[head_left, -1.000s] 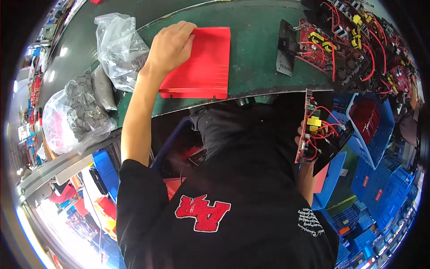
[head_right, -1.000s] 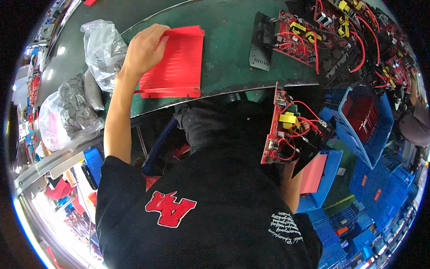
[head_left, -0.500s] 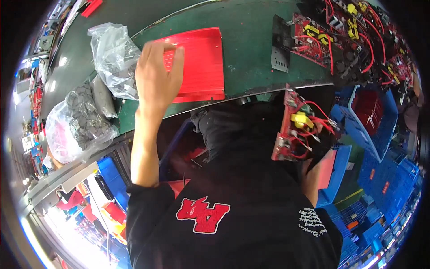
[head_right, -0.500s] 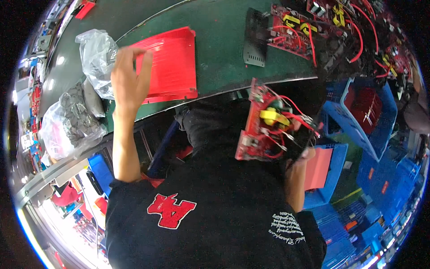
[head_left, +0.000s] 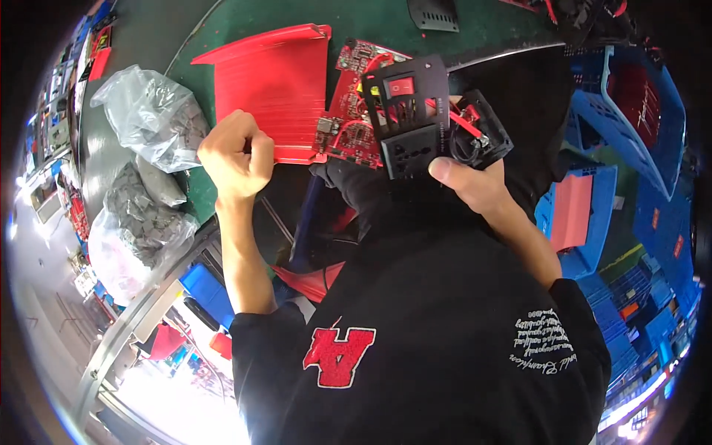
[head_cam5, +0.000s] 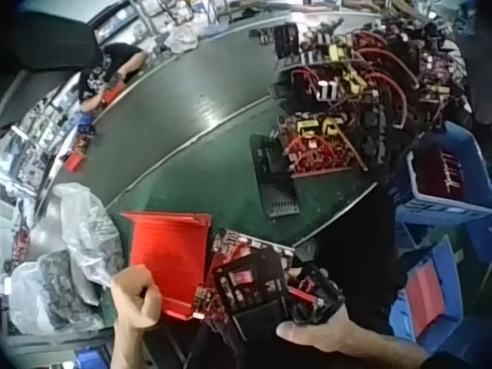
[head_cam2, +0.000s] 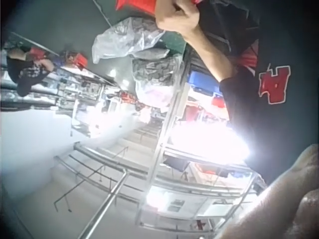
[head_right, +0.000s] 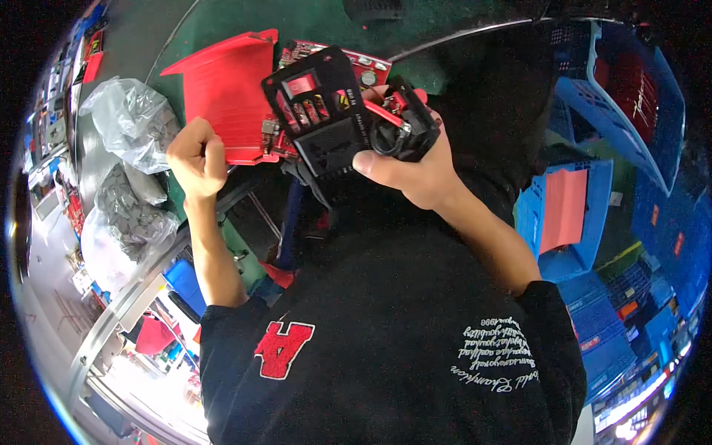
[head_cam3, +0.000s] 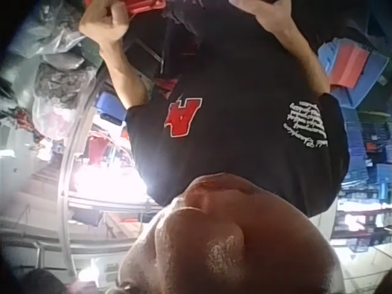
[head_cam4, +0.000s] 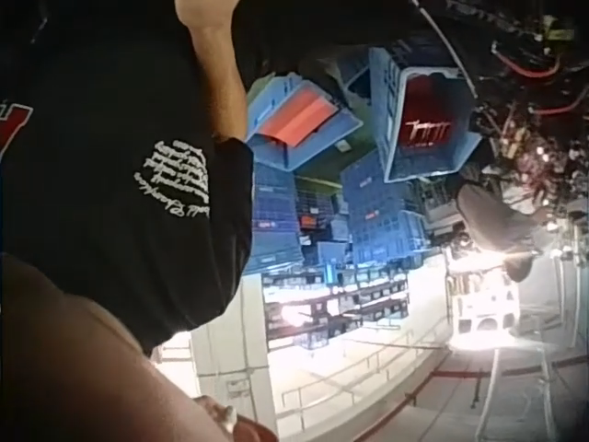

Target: The person is assembling electronic components by attaching red plastic parts to circuit boards.

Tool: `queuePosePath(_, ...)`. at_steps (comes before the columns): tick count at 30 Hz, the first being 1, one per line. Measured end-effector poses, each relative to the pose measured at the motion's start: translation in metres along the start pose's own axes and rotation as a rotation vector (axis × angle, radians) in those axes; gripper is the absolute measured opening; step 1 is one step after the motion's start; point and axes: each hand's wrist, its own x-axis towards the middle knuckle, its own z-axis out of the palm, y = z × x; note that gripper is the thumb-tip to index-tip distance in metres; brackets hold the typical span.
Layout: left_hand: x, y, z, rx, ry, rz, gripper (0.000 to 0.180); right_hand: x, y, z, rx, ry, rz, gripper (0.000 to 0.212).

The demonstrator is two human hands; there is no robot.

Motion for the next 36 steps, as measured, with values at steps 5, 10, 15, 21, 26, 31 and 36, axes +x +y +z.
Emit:
queuePosePath(5, -0.0032, -0.0017, -0.0006, 0.014, 0.012, 0.002, 0.016, 0.0014, -0.0051, 0.003, -0.05, 0.012, -0.019, 0.057)
queuePosePath(10, -0.0046, -0.0023, 0.0026, -0.006, 0.008, 0.001, 0.016, 0.0023, -0.0014, -0.0019, -0.041, -0.003, -0.02, 0.057)
queuePosePath(15, -0.0042, -0.0023, 0.0013, -0.006, 0.023, 0.006, 0.016, 0.0026, -0.0024, -0.0027, -0.051, -0.009, -0.039, 0.058)
queuePosePath(21, -0.0038, -0.0002, 0.003, -0.006, 0.029, -0.005, 0.015, 0.0041, 0.0004, -0.0051, -0.087, -0.021, -0.048, 0.059)
queuePosePath(26, -0.0034, 0.001, 0.0029, -0.006, 0.025, -0.013, 0.015, 0.0039, 0.0009, -0.0049, -0.063, 0.018, -0.076, 0.06)
queuePosePath(31, -0.0045, 0.0005, 0.0022, 0.003, 0.026, -0.003, 0.016, 0.0029, -0.0018, -0.0006, -0.082, -0.01, -0.078, 0.06)
queuePosePath(36, -0.0054, -0.0007, 0.0031, -0.004, 0.029, -0.007, 0.017, 0.0028, 0.0, -0.0009, -0.095, -0.005, -0.051, 0.059)
